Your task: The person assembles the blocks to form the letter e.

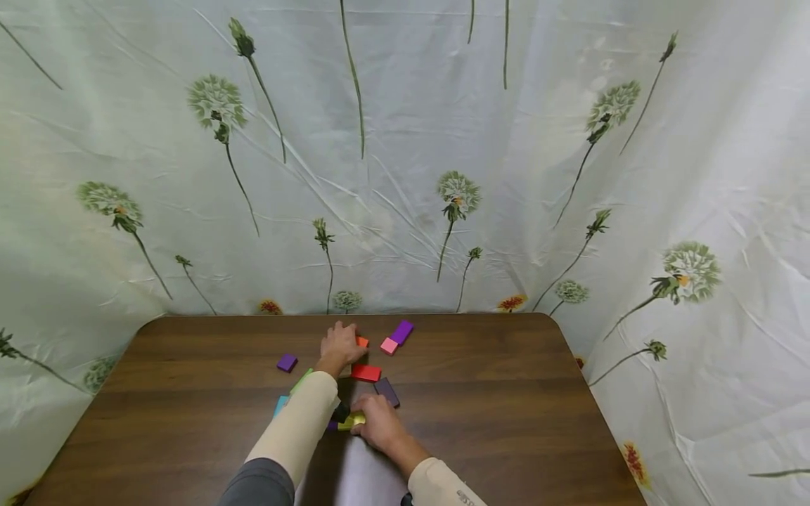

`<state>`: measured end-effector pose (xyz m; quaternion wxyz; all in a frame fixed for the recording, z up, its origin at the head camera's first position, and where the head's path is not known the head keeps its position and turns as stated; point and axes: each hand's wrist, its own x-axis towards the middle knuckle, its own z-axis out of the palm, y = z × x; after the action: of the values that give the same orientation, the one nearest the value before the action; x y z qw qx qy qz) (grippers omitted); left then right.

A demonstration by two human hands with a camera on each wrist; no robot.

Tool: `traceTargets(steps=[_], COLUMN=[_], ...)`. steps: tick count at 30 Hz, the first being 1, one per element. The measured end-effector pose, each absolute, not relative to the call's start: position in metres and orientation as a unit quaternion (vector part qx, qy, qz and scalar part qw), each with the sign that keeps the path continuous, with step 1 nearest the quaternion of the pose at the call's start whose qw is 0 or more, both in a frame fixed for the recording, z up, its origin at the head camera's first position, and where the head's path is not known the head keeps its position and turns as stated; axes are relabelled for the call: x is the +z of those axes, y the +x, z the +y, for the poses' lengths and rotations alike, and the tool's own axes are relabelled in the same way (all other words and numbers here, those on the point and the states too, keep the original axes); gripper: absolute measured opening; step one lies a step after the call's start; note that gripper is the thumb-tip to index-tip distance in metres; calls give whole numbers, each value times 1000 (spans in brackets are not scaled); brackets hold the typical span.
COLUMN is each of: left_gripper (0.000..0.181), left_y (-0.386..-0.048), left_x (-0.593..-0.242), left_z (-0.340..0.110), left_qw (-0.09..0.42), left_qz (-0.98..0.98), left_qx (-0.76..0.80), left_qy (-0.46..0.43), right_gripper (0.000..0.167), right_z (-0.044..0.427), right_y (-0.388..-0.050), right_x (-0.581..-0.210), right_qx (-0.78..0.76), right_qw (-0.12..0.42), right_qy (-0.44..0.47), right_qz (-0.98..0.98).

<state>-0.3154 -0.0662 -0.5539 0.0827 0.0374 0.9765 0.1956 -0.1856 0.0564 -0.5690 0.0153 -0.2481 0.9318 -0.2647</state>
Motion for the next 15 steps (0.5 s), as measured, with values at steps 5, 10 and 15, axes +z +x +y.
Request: traceTargets(steps=[5,10,15], left_gripper=[45,47,43], left_y=[-316,-313,-313], left_x=[-555,-552,-549], left_z=[-72,-73,-76], left_qw=[73,82,81], left_qz=[976,975,975], left_qx=[201,201,197], left_qy=[46,43,58], right_gripper=[25,26,27], right_z=[56,56,56], right_y=[-185,-184,-185], right_x=[-568,-566,-565], right_qx=[-280,-285,-278], right_qw=[25,34,27], right_qy=[-246,-240,-244], right_qz=[928,927,929])
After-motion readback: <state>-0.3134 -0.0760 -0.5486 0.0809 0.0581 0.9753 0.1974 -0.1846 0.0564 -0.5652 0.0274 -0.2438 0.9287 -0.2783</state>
